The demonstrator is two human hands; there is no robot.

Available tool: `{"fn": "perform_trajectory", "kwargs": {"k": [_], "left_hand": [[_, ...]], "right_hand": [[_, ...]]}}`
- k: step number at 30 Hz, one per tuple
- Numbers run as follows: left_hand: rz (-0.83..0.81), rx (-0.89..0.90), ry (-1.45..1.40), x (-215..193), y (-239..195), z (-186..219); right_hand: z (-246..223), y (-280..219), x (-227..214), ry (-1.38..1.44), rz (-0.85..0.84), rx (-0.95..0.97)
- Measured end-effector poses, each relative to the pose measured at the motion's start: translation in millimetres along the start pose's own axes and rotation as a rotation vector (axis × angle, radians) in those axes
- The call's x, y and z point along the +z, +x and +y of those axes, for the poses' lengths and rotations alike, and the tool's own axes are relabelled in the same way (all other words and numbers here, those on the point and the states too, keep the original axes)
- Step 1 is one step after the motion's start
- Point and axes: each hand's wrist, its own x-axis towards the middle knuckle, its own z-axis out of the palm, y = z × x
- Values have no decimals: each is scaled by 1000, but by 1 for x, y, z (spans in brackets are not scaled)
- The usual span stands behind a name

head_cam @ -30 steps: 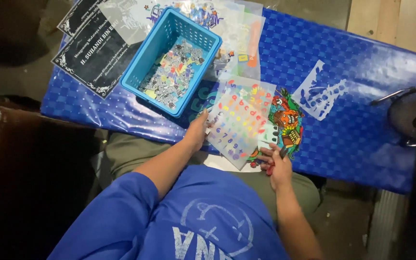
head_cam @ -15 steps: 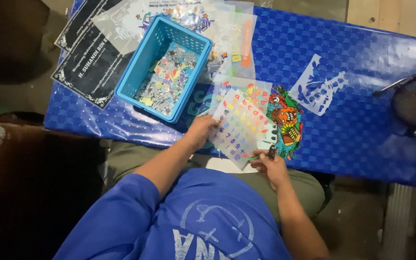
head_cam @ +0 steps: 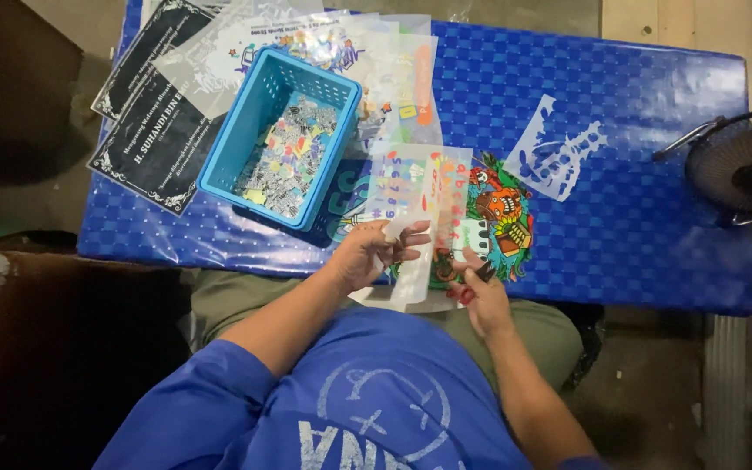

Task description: Cutting out individual letter and number stickers from a sheet using scissors.

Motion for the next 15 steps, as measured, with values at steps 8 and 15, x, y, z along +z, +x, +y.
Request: {"fn": "perform_trajectory", "kwargs": {"k": [8,15], "left_hand": [[-94,14,-70,42,-19,13],[-153,5,-95,82,-41,29]], "right_hand": [[-47,-25,69,133,-54,182],[24,14,52,329,40,515]]}}
